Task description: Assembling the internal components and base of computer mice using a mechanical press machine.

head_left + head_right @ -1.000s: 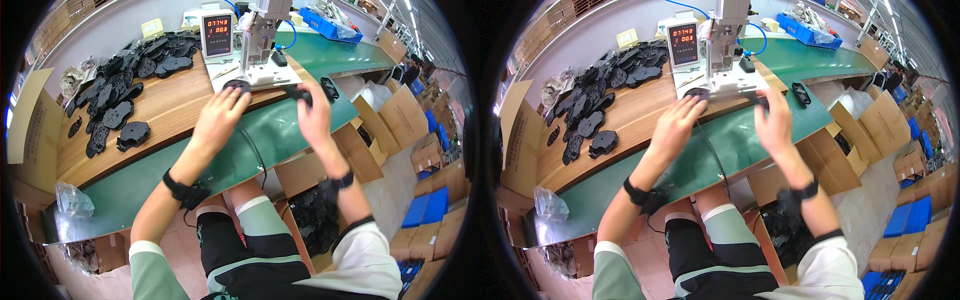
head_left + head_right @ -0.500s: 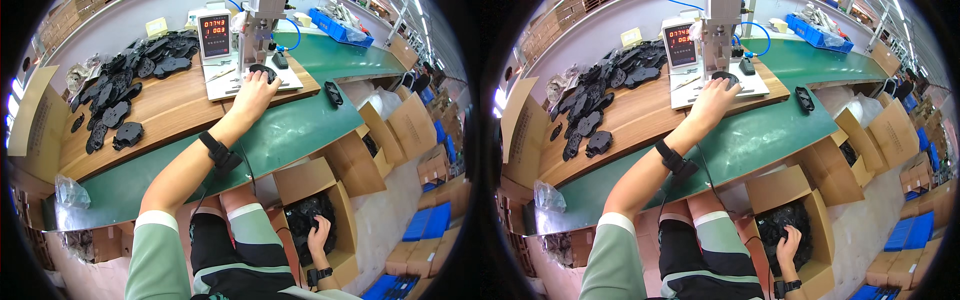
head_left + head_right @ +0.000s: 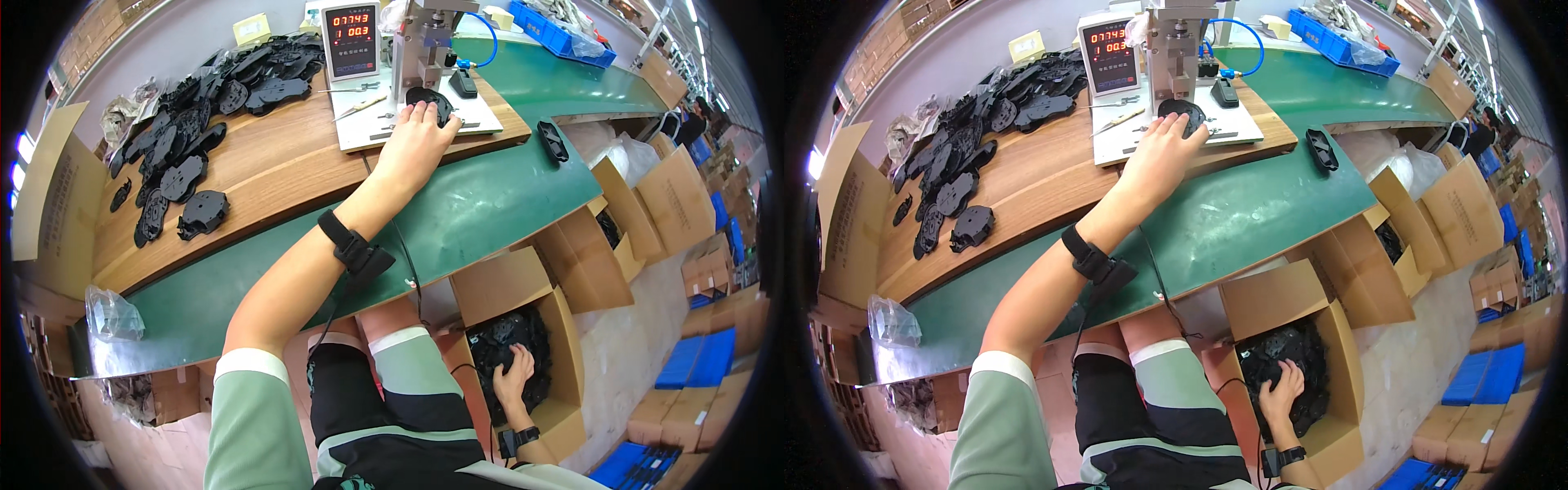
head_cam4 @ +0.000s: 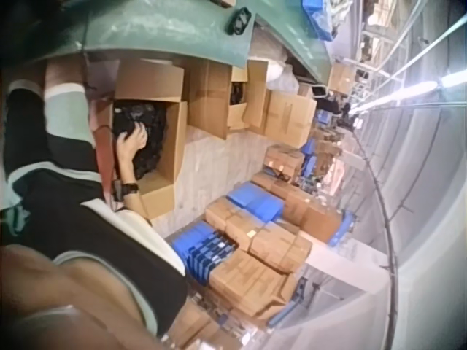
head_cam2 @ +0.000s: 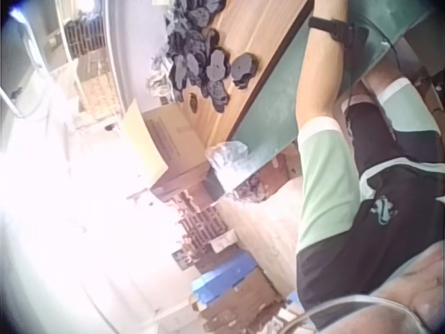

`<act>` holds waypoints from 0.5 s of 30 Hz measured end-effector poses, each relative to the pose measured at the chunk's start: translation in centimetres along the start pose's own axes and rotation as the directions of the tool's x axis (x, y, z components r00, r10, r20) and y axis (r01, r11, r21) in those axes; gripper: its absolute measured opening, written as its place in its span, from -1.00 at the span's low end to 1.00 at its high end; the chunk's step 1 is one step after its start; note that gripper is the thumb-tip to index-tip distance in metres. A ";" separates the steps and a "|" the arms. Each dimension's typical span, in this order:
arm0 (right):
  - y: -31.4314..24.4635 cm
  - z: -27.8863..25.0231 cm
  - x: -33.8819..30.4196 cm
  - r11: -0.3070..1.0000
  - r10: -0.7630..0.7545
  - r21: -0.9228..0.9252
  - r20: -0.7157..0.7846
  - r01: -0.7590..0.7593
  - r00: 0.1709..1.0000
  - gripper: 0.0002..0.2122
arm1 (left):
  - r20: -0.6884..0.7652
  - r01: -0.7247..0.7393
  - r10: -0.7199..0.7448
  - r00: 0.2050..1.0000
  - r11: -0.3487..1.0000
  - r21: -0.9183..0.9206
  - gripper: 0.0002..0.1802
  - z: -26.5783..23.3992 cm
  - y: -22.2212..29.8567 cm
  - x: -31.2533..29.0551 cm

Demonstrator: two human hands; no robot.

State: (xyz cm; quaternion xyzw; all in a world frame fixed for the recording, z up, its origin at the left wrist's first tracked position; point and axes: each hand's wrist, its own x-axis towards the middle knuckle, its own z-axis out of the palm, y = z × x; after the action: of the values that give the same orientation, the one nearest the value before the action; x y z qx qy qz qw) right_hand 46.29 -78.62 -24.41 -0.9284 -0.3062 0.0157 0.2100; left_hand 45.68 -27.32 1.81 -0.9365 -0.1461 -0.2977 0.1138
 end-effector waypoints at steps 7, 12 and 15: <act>-22.3 -10.7 12.1 0.772 -0.471 0.255 -0.388 0.583 0.793 -0.60 | 0.019 -0.020 0.022 1.000 0.996 -0.085 -0.56 -0.6 0.0 1.0; -30.8 -13.7 24.0 0.705 -0.586 0.113 -0.464 0.700 0.664 -0.41 | -0.021 -0.040 0.038 0.999 0.994 -0.103 -0.40 -1.5 -1.2 0.6; -33.5 -11.2 31.1 0.673 -0.686 -0.017 -0.389 0.739 0.615 -0.32 | -0.128 -0.026 0.007 0.992 0.990 -0.142 -0.29 -0.5 -1.0 0.2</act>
State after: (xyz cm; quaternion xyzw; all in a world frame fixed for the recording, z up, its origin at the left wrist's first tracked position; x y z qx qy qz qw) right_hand 54.50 -40.68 2.27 -0.6975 -0.6035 -0.2189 0.3184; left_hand 45.24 -26.44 2.43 -0.9226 -0.1091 -0.3655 0.0579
